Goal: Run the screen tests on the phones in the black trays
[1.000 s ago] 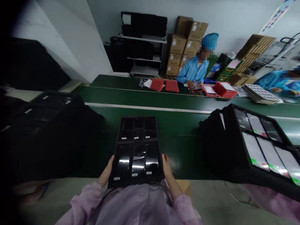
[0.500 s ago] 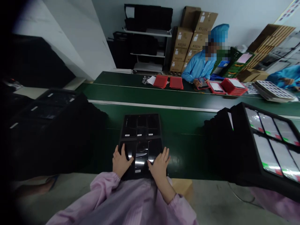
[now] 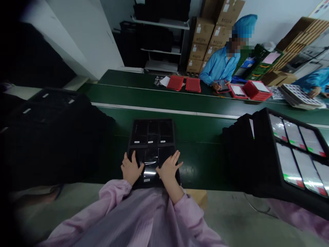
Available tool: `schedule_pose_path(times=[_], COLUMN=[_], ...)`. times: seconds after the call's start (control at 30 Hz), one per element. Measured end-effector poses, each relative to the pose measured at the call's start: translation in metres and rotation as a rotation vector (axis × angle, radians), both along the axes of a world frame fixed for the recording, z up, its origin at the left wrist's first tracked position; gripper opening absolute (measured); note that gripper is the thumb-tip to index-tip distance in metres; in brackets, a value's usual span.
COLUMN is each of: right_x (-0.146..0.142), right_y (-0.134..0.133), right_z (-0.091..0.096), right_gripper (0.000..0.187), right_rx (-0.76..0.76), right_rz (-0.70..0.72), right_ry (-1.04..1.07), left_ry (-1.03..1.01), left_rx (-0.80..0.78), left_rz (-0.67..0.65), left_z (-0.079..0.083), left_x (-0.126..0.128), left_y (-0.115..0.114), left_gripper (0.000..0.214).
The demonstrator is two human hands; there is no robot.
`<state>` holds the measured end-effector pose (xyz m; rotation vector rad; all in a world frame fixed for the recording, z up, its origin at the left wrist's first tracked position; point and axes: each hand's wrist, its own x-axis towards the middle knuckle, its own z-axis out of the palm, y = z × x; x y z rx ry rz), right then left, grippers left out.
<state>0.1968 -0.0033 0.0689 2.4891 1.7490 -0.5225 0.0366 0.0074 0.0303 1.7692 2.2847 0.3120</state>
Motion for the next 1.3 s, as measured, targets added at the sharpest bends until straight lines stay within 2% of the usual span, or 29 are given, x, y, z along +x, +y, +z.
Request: schedule_pose_path(times=[0.1,0.2,0.3,0.57,0.73,0.8,0.93,1.13,1.3], right_x=[-0.007,-0.006,-0.002,0.003,0.003,0.000,-0.008,-0.012,-0.011], right_y=[0.013,0.015,0.010,0.000,-0.005,-0.010,-0.019,-0.015,-0.012], right_z=[0.013,0.018,0.017,0.010,0.004,0.003,-0.004,-0.024,-0.023], right_gripper=[0.086,0.083,0.079,0.075,0.074,0.067,0.038,0.045,0.049], right_rx=[-0.047,-0.062,-0.050,-0.041,0.055,0.114,0.172,0.145,0.130], right_rz=[0.017,-0.008,-0.041,-0.018,-0.016,0.024,0.203,0.267,0.344], right_ry=[-0.039,-0.078,-0.096,-0.081,-0.040,-0.027,0.071,0.136,0.149], left_ry=[0.010,-0.021,-0.039,-0.046,-0.046,-0.047,-0.051,-0.045,-0.037], left_rx=[0.002,0.048,0.081,0.074,0.090,0.096,0.102,0.091,0.083], left_rz=[0.026,-0.010,-0.039,-0.048,-0.048,-0.046,-0.041,-0.040,-0.037], left_z=[0.000,-0.004,-0.008,-0.016,-0.020,-0.020,-0.017,-0.013,-0.013], left_x=[0.001,-0.006,-0.011,-0.014,-0.016,-0.015,-0.013,-0.013,-0.012], left_y=[0.001,0.000,-0.001,-0.002,-0.001,-0.001,-0.001,0.001,0.001], left_gripper=[0.075,0.072,0.070,0.074,0.074,0.073,0.072,0.071,0.071])
